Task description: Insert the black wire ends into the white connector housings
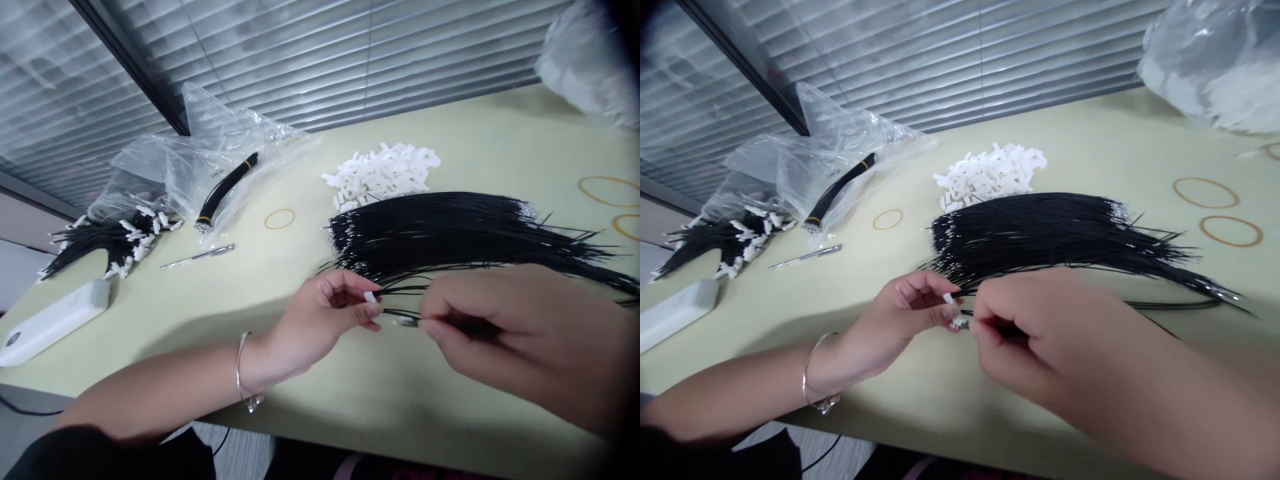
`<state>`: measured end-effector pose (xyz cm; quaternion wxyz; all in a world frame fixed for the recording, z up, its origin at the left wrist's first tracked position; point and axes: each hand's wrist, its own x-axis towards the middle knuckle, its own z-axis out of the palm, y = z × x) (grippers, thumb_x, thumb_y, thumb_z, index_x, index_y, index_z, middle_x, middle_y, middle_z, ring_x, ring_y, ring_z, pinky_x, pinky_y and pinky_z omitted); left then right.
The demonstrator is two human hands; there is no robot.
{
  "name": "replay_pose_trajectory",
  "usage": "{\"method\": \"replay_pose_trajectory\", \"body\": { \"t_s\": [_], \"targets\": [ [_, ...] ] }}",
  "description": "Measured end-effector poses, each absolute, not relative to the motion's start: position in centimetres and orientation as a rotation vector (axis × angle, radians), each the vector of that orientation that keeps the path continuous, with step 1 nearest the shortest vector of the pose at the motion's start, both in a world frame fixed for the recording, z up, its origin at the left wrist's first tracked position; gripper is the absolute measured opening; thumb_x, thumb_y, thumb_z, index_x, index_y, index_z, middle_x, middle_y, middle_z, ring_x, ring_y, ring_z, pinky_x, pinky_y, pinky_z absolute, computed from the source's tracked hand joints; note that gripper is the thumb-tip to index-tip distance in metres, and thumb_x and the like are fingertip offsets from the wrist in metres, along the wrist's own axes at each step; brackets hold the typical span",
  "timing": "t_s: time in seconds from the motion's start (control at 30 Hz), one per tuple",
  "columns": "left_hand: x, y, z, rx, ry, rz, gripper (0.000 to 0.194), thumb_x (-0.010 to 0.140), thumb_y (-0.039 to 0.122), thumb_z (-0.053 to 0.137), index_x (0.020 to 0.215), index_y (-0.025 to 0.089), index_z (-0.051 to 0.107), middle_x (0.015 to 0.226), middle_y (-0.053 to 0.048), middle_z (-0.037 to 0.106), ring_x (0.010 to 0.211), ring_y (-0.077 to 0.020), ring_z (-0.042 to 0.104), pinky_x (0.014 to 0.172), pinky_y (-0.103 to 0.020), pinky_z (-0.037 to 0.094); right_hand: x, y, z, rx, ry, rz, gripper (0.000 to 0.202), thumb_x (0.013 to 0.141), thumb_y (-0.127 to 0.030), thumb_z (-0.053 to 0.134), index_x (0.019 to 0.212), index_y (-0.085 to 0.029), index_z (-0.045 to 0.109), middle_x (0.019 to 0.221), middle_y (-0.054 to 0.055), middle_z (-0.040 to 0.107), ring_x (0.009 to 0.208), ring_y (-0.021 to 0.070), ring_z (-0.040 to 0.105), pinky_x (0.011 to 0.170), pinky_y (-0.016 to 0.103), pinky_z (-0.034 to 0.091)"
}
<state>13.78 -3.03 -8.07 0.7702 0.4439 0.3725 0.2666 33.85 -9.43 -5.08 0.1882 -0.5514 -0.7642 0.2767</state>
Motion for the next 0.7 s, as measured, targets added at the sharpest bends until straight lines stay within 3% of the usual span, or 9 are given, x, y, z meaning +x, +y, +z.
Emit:
{"method": "replay_pose_trajectory", "body": {
  "t_s": [0.13, 0.4, 0.7],
  "targets": [
    [13.8, -3.0, -8.1, 0.964, 0.807, 0.593, 0.018, 0.074, 0.014, 0.080, 0.088, 0.012, 0.069, 0.074, 0.001, 0.063, 0.068, -0.0096, 0.060, 0.068, -0.027, 0.058, 33.5, -9.5, -5.9, -1.512, -2.190, 1.158, 0.024, 0.085, -0.024, 0.050, 0.062, -0.020, 0.045, 0.053, -0.004, 0.047, 0.049, 0.0097, 0.039, 0.044, 0.025, 0.024],
    [13.6, -2.4, -8.5, 0.915, 0.786, 0.559, 0.021, 0.072, 0.017, 0.084, 0.089, 0.014, 0.072, 0.079, -0.001, 0.069, 0.070, -0.0104, 0.063, 0.073, -0.028, 0.055, 33.6, -7.0, -5.4, -1.676, -1.935, 1.273, 0.023, 0.087, -0.030, 0.051, 0.067, -0.020, 0.052, 0.057, -0.005, 0.044, 0.052, 0.0092, 0.035, 0.048, 0.025, 0.023],
    [13.5, -2.1, -8.6, 0.874, 0.763, 0.526, 0.021, 0.070, 0.016, 0.086, 0.088, 0.015, 0.075, 0.079, -0.002, 0.073, 0.070, -0.0099, 0.064, 0.068, -0.025, 0.053, 33.7, -6.7, -5.1, -1.679, -1.863, 1.343, 0.023, 0.082, -0.028, 0.055, 0.061, -0.019, 0.049, 0.054, -0.006, 0.041, 0.050, 0.0080, 0.032, 0.047, 0.025, 0.021]
  ]
}}
